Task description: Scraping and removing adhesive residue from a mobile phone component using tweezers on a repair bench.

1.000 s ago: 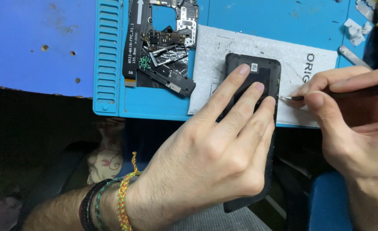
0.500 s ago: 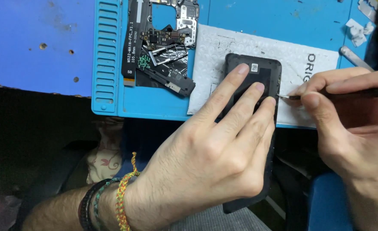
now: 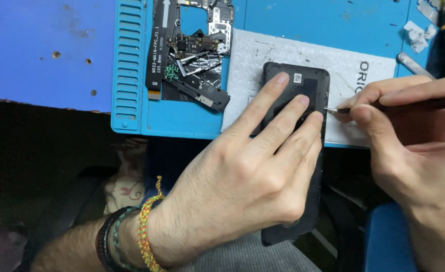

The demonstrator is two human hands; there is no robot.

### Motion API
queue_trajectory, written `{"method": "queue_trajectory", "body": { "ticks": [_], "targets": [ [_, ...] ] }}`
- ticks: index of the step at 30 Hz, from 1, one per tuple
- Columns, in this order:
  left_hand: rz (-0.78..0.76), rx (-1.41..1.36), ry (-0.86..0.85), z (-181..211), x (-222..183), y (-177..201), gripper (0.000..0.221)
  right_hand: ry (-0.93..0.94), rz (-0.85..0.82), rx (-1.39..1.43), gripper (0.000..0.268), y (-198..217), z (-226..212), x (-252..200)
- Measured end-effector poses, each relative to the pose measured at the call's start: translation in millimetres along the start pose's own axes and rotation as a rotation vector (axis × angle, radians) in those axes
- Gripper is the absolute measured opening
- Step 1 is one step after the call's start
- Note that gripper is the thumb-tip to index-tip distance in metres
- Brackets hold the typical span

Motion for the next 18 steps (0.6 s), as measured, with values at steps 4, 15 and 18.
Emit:
{"method": "queue_trajectory", "body": {
  "ticks": [4, 15, 18],
  "targets": [
    [0.008, -0.001, -0.003, 0, 0, -1, 0.027, -0.091, -0.001, 0.006, 0.020, 6, 7, -1],
    [0.024, -0.007, 0.010, 0, 0, 0, 0.025, -0.051, 0.007, 0.024, 0.021, 2, 5, 0],
    [0.019, -0.006, 0.000, -1, 0, 1, 0.025, -0.064, 0.026, 0.025, 0.019, 3, 7, -1]
  ]
}}
Point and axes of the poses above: each hand's wrist, its own x-axis towards the middle knuckle, its own y-axis out of the back of the hand, z = x × y, the point moved 10 cm from there along x, towards the middle knuckle, and after that the axes turned 15 degrees about -z, right-handed, at the moved point
